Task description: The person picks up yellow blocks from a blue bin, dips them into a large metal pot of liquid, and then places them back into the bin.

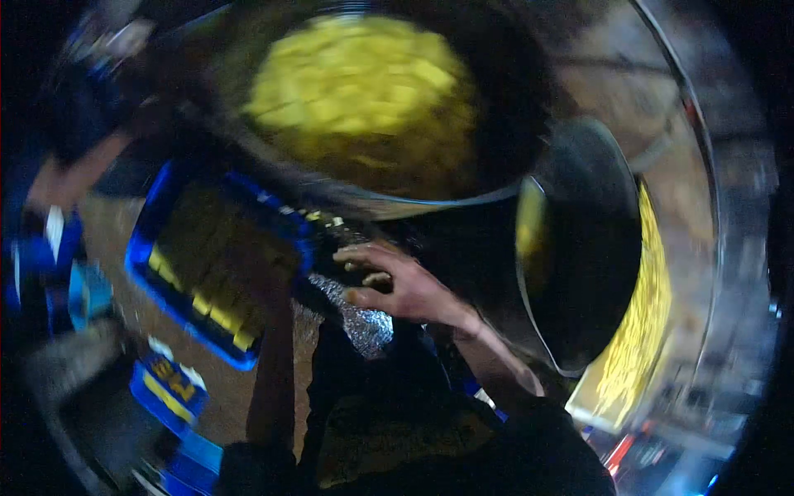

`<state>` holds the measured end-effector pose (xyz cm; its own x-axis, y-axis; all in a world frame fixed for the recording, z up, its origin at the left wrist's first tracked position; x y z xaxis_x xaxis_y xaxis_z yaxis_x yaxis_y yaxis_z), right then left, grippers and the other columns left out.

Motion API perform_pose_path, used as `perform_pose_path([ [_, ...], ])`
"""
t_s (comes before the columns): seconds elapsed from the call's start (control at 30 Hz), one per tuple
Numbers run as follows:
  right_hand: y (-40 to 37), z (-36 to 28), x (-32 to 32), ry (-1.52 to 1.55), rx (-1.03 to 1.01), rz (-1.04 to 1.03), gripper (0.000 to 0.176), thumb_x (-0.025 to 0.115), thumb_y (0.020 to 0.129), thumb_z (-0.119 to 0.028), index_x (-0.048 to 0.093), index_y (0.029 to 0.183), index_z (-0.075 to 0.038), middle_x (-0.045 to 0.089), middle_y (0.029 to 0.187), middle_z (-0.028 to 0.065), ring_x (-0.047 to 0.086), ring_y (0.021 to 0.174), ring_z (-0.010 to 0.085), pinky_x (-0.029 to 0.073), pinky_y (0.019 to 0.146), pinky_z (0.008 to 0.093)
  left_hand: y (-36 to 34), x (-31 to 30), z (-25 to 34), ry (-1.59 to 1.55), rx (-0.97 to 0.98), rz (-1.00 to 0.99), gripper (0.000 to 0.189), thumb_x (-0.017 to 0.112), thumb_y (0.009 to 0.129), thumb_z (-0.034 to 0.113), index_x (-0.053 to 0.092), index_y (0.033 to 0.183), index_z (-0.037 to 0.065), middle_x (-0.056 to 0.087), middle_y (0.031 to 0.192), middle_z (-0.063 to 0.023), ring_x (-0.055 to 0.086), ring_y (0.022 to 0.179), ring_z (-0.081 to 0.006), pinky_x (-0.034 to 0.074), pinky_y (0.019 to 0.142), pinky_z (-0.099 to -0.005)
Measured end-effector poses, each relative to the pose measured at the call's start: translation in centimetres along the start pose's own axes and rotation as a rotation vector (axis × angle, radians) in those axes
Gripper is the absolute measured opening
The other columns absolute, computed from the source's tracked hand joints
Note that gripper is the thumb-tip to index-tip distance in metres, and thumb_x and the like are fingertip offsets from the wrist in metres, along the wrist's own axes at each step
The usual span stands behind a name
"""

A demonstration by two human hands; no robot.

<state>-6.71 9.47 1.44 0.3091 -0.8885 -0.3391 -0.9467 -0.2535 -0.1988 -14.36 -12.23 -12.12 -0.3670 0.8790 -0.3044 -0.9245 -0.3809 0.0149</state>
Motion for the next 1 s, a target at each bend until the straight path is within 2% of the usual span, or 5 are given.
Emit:
perform_pose_path([
  [0.2, -24.5, 0.5, -22.5, 0.381, -0.158, 0.696, 0.051, 0.068, 0.073, -0.028, 0.05, 0.111, 0.0, 0.055, 0.111, 0.0126, 0.051, 0.106, 0.0213, 0.039, 0.092, 0.034, -16.6, 13.3, 33.2, -0.772, 0.624, -0.376, 0.028, 0.05, 0.079, 0.001, 0.045, 0.106, -0.006, 0.053, 0.098, -0.0176, 0.054, 0.084, -0.0193, 0.044, 0.081, -0.0292],
  [0.33, -35.5, 12.8, -31.9, 0.245, 0.254, 1.002, 0.04, 0.066, 0.075, -0.024, 0.053, 0.106, -0.002, 0.06, 0.099, 0.0083, 0.057, 0.091, 0.0182, 0.044, 0.082, 0.0298, -33.9, 30.6, 39.2, -0.489, 0.802, -1.334, 0.029, 0.055, 0.08, 0.004, 0.047, 0.107, 0.002, 0.055, 0.098, -0.0144, 0.056, 0.09, -0.0184, 0.045, 0.08, -0.0289],
  [0.6, -38.9, 51.3, -22.8, -0.592, 0.905, 0.14, 0.029, 0.05, 0.081, -0.015, 0.057, 0.104, 0.0, 0.058, 0.098, 0.0165, 0.058, 0.084, 0.0281, 0.046, 0.08, 0.0418, -50.4, 51.4, 1.6, 0.671, 1.144, -1.682, 0.041, 0.057, 0.074, 0.005, 0.048, 0.114, 0.003, 0.052, 0.114, -0.0168, 0.05, 0.107, -0.0304, 0.039, 0.092, -0.0404],
  [0.63, -38.8, 52.7, -21.5, -0.547, 0.927, 0.169, 0.029, 0.05, 0.081, -0.016, 0.057, 0.104, 0.0, 0.058, 0.098, 0.0166, 0.058, 0.084, 0.0283, 0.046, 0.08, 0.0419, -49.3, 53.7, -7.6, 0.809, 0.655, -1.891, 0.046, 0.061, 0.071, 0.013, 0.048, 0.113, 0.002, 0.052, 0.111, -0.0191, 0.051, 0.101, -0.0351, 0.043, 0.086, -0.0436],
  [1.0, -37.3, 57.1, -15.0, -0.505, 0.905, 0.545, 0.036, 0.05, 0.081, -0.028, 0.057, 0.104, -0.002, 0.059, 0.096, 0.0176, 0.058, 0.085, 0.0309, 0.047, 0.077, 0.0436, -54.9, 49.7, -11.1, 1.005, 0.96, -1.478, 0.028, 0.054, 0.073, 0.019, 0.055, 0.098, 0.007, 0.056, 0.098, -0.0152, 0.054, 0.094, -0.0305, 0.045, 0.079, -0.0426],
])
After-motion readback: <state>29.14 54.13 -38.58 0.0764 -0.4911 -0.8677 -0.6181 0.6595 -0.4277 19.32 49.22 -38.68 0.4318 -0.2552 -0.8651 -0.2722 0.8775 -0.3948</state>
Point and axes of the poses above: each hand's wrist, its own y-axis towards the middle knuckle, its own x-axis out of the palm, z = x × y, the point moved 9 cm from there along y, towards the middle knuckle
